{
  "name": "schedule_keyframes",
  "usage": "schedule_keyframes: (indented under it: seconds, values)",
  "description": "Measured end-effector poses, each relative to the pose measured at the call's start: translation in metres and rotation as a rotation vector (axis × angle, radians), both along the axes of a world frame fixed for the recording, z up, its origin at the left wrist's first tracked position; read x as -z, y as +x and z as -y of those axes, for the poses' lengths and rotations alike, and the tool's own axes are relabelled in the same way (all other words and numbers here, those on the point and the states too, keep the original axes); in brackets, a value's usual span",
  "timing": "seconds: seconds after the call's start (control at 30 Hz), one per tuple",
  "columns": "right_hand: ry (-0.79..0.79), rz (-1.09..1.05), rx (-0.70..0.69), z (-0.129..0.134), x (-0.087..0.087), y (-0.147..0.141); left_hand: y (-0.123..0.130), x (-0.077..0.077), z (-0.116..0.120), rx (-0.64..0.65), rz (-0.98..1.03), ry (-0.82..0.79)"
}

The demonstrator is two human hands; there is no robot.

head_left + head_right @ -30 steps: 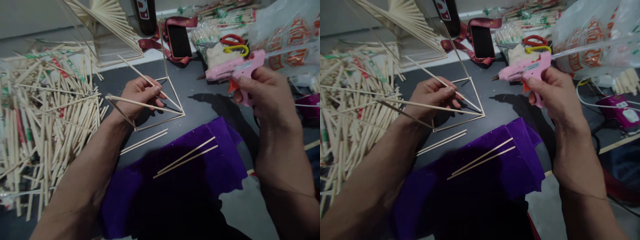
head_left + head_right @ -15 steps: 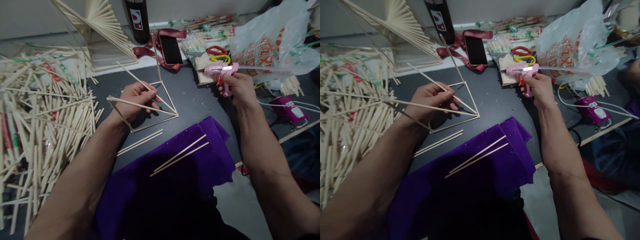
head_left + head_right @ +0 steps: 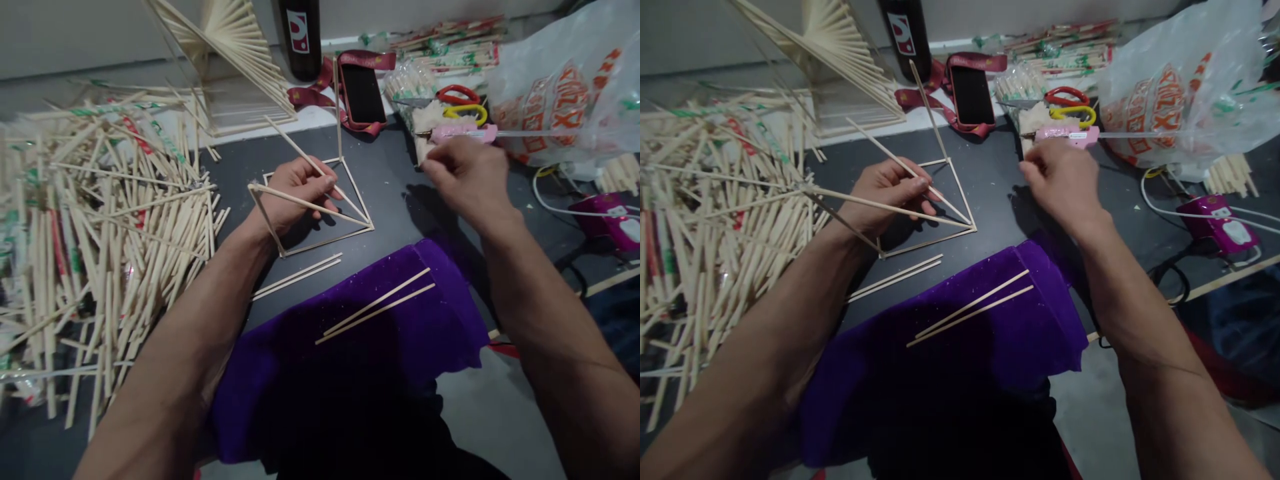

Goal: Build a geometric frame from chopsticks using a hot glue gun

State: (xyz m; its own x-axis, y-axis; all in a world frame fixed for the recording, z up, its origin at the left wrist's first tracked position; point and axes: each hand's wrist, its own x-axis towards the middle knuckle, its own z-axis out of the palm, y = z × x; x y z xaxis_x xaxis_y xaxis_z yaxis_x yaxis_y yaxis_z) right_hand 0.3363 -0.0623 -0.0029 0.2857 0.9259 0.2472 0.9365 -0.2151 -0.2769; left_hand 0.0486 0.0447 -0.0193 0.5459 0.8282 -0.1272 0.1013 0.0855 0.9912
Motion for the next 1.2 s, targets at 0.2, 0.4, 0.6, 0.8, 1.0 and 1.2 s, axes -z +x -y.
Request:
schedule_keyframes:
  seconds: [0.2,0.4,0.6,0.8,1.0,1.2]
  values:
    - [-0.056,-0.336,-0.296,-0.012,0.027,-0.026,0.000,0.000,0.000,0.024,-0.031,0.032]
    - [-0.138,-0.395,-0.387,-0.004,0.036,-0.034,0.001,0.003,-0.002,0.033,-0.034,0.050]
    - [-0.145,-0.408,-0.431,0.002,0.035,-0.036,0.002,0.004,-0.002,0.053,-0.050,0.049]
    - [-0.224,-0.416,-0.512,0.011,0.029,-0.039,0.001,0.003,-0.003,0.063,-0.060,0.065]
    - [-0.273,-0.334,-0.501,0.010,0.029,-0.044,0.001,0.003,-0.002,0.082,-0.031,0.063]
    - [-0.266,-0.315,-0.511,0.011,0.029,-0.045,-0.001,0.002,-0.001,0.063,-0.033,0.042]
